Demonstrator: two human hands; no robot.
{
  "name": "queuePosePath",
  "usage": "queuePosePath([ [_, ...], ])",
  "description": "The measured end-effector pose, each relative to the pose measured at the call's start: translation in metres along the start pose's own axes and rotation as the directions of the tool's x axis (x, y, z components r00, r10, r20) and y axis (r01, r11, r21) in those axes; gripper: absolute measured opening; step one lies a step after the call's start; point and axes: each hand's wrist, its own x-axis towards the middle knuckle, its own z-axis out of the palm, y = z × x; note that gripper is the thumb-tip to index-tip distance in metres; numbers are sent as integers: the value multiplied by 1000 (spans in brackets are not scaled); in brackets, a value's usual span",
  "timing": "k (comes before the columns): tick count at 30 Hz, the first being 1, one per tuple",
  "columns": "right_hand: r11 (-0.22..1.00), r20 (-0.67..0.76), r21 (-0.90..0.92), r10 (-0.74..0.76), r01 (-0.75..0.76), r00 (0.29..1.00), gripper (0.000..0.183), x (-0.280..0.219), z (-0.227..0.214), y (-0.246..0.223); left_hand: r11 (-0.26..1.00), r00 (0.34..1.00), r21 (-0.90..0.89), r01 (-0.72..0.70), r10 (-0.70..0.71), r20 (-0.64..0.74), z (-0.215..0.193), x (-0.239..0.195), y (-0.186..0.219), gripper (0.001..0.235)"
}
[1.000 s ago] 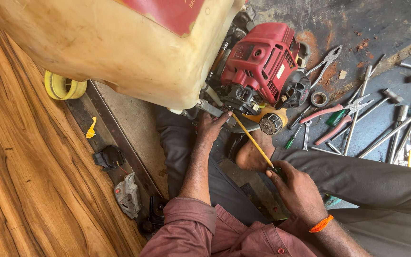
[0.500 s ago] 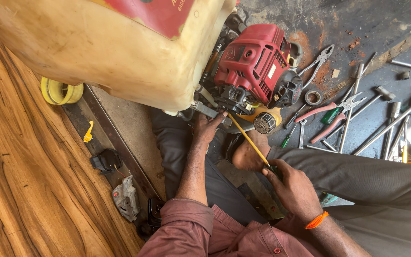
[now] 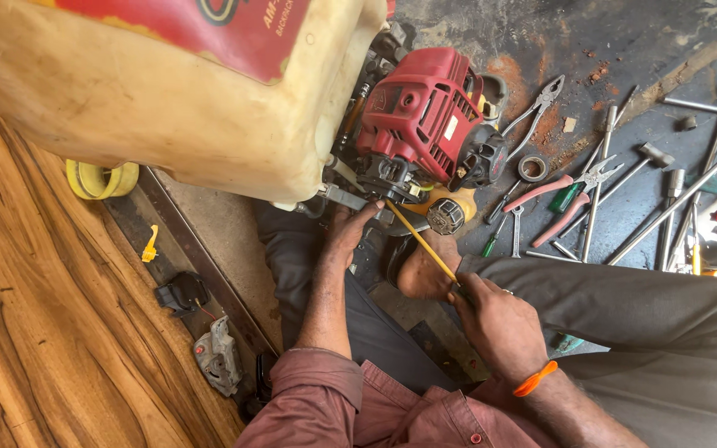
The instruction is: The person is repairing the engine of a backpack sprayer, using pliers to manipulate electrical wires and a screwdriver to adjust components.
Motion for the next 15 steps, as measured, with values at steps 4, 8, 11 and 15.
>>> queuePosePath([
  [4, 981, -65, -169, -107, 94, 992, 32, 1, 8, 5, 994, 994, 46, 99, -96, -53, -2, -1, 5, 58],
  [8, 959, -46, -254, -139, 123, 989, 30, 5, 13, 11, 984, 985, 59, 170, -168, -39, -3, 0, 9, 52],
  [11, 939, -9, -315, -149, 138, 989, 43, 5, 11, 14, 991, 992, 36, 126, -126, -4, -2, 0, 10, 50],
  [15, 930, -34, -334, -174, 153, 984, 48, 6, 6, 12, 992, 992, 27, 122, -122, 11, -3, -1, 14, 51],
])
